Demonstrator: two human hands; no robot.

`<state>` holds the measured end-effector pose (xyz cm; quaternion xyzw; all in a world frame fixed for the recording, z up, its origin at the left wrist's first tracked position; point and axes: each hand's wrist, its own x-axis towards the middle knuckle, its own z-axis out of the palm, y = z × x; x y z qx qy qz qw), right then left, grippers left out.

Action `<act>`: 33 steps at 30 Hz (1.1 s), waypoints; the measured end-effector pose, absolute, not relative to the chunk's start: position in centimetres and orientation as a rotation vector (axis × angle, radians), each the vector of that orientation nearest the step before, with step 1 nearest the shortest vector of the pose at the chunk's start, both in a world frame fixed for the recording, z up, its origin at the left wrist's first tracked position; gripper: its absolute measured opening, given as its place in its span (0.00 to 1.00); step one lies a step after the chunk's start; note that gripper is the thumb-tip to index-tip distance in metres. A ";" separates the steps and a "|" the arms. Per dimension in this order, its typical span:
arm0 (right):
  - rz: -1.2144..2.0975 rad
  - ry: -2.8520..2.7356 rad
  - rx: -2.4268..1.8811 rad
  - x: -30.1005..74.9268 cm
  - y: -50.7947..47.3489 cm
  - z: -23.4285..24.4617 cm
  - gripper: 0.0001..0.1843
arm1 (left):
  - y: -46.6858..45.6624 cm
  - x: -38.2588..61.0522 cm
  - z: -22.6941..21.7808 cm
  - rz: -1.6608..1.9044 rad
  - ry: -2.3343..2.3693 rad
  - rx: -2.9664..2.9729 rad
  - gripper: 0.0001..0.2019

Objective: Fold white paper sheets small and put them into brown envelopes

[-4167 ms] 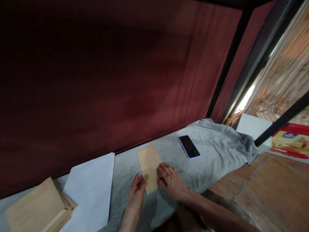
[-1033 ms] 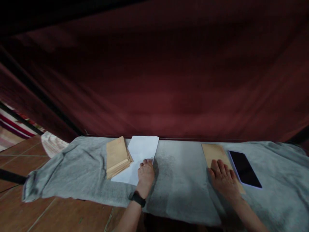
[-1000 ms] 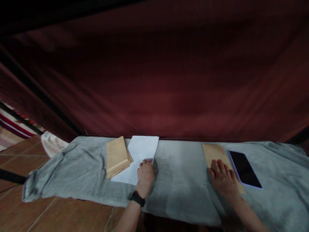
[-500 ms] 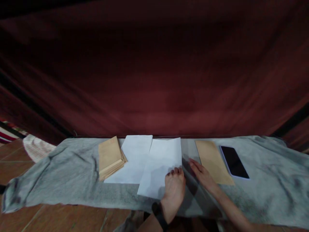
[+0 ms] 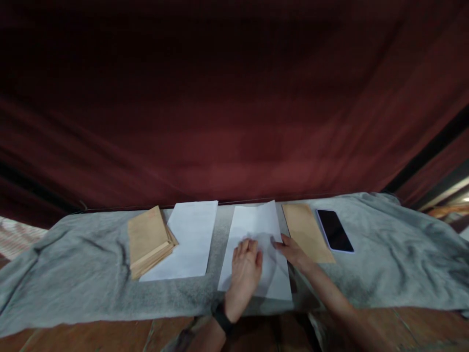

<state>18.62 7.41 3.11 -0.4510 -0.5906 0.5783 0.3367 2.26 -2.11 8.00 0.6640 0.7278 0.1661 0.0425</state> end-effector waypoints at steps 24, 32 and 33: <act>0.231 -2.325 -1.257 14.2 2.6 1.8 0.30 | -3.2 2.4 -0.5 0.409 2.049 2.504 0.31; 0.127 -2.384 -1.180 14.4 0.5 -0.2 0.32 | -3.6 0.6 -0.3 0.428 2.136 2.492 0.34; 0.092 -2.376 -1.183 14.7 0.5 -0.3 0.32 | -3.7 0.4 -0.1 0.436 2.174 2.453 0.34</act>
